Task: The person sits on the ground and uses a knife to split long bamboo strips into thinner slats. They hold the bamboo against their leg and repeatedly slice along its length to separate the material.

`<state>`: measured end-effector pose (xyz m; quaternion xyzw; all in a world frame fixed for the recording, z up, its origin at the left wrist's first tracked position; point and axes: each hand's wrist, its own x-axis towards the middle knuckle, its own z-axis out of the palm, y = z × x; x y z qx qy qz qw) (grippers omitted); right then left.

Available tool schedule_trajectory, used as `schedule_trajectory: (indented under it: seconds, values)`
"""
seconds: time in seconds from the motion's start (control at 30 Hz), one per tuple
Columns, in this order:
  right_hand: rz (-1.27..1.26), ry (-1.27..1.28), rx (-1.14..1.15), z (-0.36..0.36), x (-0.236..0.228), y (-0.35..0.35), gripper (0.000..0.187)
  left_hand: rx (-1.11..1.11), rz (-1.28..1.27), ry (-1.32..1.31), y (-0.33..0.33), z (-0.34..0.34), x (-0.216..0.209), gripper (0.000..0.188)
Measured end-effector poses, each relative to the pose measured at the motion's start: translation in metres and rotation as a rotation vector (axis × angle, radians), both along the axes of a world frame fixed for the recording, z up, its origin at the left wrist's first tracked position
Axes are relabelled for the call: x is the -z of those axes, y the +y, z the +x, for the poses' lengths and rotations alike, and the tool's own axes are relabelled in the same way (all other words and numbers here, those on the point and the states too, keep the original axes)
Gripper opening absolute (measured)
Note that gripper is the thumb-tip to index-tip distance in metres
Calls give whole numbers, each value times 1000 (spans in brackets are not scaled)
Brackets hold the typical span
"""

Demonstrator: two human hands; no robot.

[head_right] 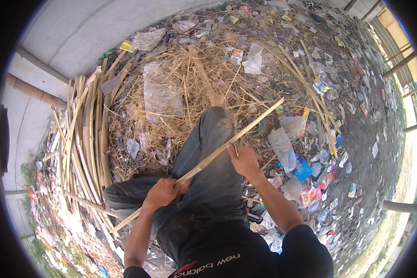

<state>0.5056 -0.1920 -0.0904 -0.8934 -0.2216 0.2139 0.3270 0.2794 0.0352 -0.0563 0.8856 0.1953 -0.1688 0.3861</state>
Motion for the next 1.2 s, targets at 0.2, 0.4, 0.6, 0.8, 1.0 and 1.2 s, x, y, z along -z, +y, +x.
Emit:
schedule_trajectory:
  seconds: [0.2,0.4,0.6,0.8,1.0,1.2]
  values:
    - [-43,41,-103,-9,-9,0,49,-15,104,-124,-37,40,23,52]
    - [91,161,-113,5,1,-4,58,-24,150,-71,-41,44,13,51]
    - [-63,511,-66,30,-1,-2,75,23,381,-136,-51,45,11,48]
    - [-39,911,-119,50,-20,-1,72,45,441,-181,-52,48,6,48]
    - [-7,869,-157,49,-14,-2,72,44,444,-179,-48,46,6,48]
    - [68,827,-135,45,-3,-4,71,45,431,-143,-45,43,2,47]
